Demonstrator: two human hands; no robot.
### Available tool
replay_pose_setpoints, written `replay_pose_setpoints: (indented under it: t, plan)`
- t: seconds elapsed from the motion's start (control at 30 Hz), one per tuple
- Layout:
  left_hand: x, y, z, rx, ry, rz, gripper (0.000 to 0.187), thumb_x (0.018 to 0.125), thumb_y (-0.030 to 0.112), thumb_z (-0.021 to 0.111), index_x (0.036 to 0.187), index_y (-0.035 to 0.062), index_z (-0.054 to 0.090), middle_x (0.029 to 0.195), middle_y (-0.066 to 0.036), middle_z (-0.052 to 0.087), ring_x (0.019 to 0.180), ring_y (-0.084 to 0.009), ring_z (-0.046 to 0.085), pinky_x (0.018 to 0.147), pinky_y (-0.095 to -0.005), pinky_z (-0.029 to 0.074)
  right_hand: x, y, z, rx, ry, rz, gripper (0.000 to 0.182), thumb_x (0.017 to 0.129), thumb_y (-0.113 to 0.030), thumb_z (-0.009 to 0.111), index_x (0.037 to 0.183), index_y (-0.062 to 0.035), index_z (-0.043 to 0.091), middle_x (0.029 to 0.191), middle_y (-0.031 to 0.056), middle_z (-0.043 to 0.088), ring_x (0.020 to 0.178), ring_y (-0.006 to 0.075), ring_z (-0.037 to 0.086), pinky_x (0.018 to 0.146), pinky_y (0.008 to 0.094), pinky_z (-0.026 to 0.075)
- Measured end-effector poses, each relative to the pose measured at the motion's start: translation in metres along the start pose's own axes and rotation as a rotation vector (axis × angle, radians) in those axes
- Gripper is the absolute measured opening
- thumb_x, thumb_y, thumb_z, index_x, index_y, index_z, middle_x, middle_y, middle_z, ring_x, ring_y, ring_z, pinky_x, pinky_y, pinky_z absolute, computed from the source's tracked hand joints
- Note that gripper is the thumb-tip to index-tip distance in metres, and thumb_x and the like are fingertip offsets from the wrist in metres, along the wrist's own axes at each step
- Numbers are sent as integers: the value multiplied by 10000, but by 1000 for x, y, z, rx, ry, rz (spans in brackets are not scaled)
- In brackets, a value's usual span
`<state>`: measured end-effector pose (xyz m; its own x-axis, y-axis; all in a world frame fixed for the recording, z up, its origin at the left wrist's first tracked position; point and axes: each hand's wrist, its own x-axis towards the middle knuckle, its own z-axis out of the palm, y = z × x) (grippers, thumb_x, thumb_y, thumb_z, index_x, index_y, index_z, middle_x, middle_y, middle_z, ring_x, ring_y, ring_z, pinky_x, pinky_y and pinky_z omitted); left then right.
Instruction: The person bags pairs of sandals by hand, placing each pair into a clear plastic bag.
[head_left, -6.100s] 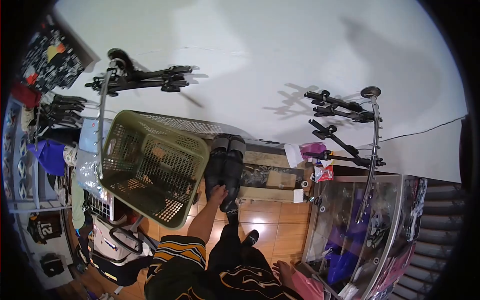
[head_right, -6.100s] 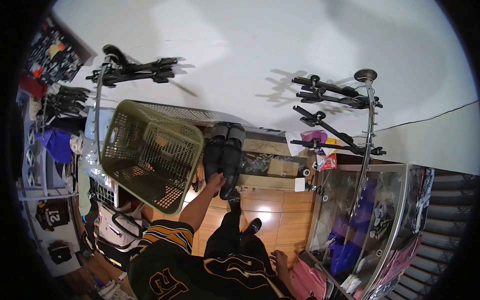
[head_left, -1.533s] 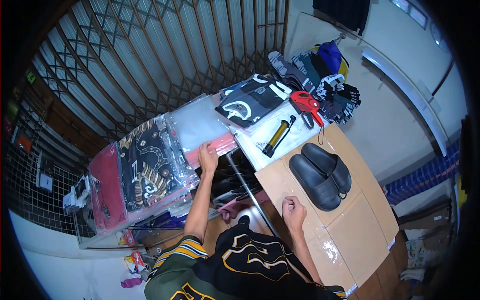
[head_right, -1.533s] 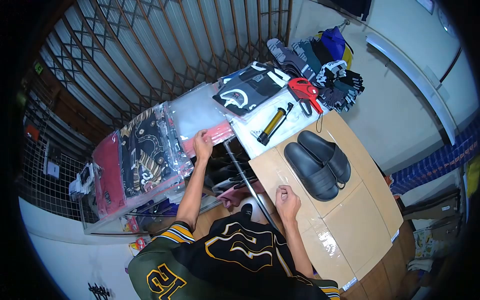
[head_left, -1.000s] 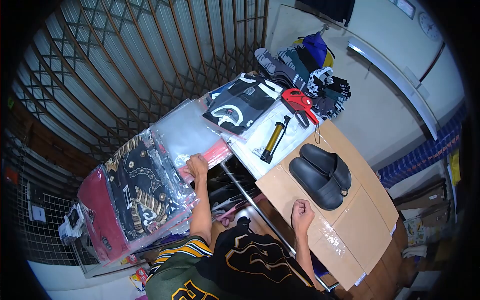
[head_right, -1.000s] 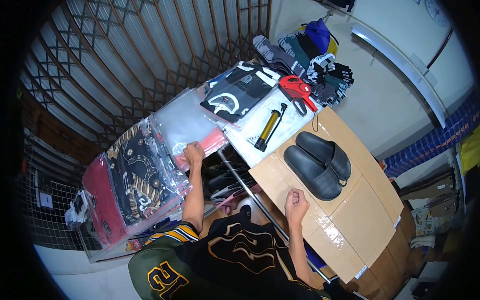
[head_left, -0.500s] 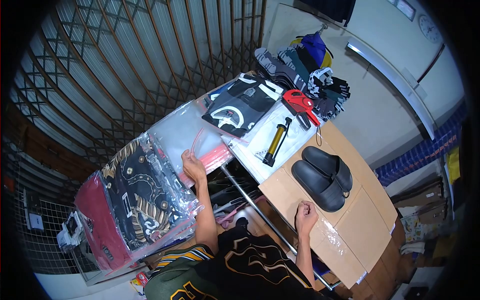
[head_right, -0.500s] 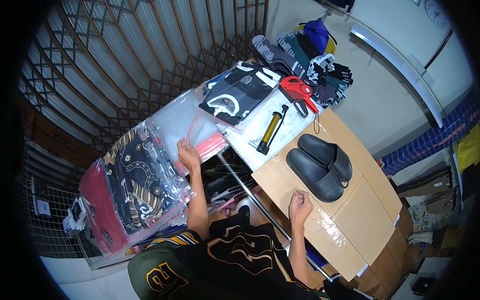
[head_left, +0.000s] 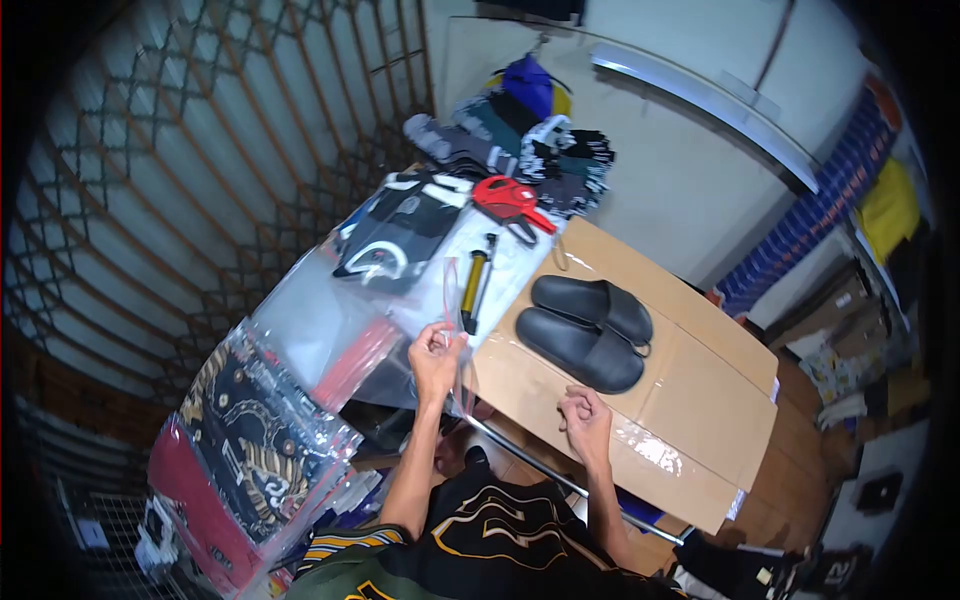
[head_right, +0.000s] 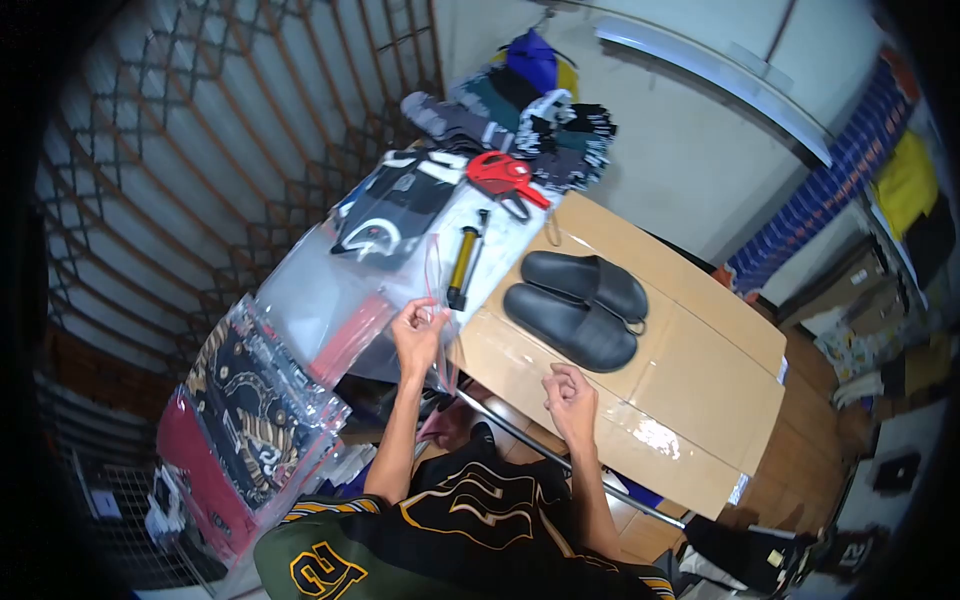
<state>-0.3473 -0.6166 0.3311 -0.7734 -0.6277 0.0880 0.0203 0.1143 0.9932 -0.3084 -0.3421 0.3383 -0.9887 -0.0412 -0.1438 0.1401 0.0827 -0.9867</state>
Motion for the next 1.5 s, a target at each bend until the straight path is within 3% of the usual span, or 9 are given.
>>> replay_pose_setpoints:
  t: [0.17, 0.43, 0.6, 0.67, 0.77, 0.9, 1.17, 1.33, 1.5]
  plan:
    - [-75, 43, 79, 22, -292, 4, 211, 788, 76, 799, 953, 7, 688, 661, 76, 500, 586, -12, 403, 513, -194, 341, 0, -40, -60, -21, 75, -127, 343, 901, -95, 679, 1218, -2, 585, 857, 52, 680, 658, 61, 607, 552, 234, 511]
    - [-202, 75, 199, 126, -672, 234, 220, 774, 67, 798, 957, 3, 693, 693, -31, 555, 564, -98, 501, 530, -261, 419, 8, -84, -192, -344, 236, -442, 729, 805, -139, 756, 1453, -131, 424, 1102, 144, 668, 749, 184, 663, 568, 292, 530]
    - [-265, 84, 255, 173, -878, 289, 207, 784, 52, 781, 973, 21, 701, 705, -64, 558, 552, -123, 521, 535, -282, 450, 8, -56, -291, -472, 265, -528, 440, 808, -87, 713, 1239, -74, 630, 1019, 139, 682, 786, 242, 685, 677, 337, 544]
    - [-283, 86, 272, 206, -944, 290, 201, 787, 46, 772, 974, 24, 702, 724, -66, 568, 568, -130, 532, 544, -284, 457, -3, -46, -324, -485, 344, -336, 225, 806, -58, 693, 1029, -44, 722, 931, 125, 699, 812, 249, 694, 725, 334, 537]
    - [-307, 89, 300, 226, -1048, 318, 195, 792, 16, 737, 984, 28, 700, 775, -73, 595, 613, -152, 563, 579, -292, 481, -25, -26, -372, -499, 540, -303, 151, 797, -61, 704, 939, -32, 745, 845, 116, 712, 777, 243, 701, 701, 331, 539]
    - [-327, 92, 335, 263, -1186, 441, 238, 789, -44, 652, 1013, 32, 685, 869, -97, 640, 709, -210, 624, 664, -322, 526, -59, 6, -432, -511, 770, -278, 150, 792, -65, 710, 932, -22, 745, 840, 130, 719, 715, 244, 701, 662, 324, 538]
    - [-339, 106, 448, 288, -1388, 658, 209, 807, -18, 594, 996, 43, 657, 921, -134, 643, 845, -313, 638, 762, -406, 518, -137, 76, -518, -248, 1352, -107, 122, 837, -35, 696, 917, 56, 715, 760, 121, 717, 666, 116, 648, 630, 268, 515]
    - [-352, 121, 543, 227, -1276, 918, 193, 807, 41, 678, 997, 37, 647, 855, -164, 646, 824, -330, 645, 729, -432, 510, -162, 108, -533, -177, 1516, 4, 168, 863, -64, 702, 971, 63, 681, 746, 120, 702, 650, 110, 636, 606, 249, 503]
    - [-362, 105, 629, 380, -1358, 776, 175, 841, 104, 716, 977, 16, 651, 745, -145, 653, 725, -300, 660, 681, -397, 520, -154, 135, -530, 3, 1452, 30, 213, 870, -69, 721, 1019, 52, 627, 767, 65, 670, 638, 91, 606, 518, 237, 496]
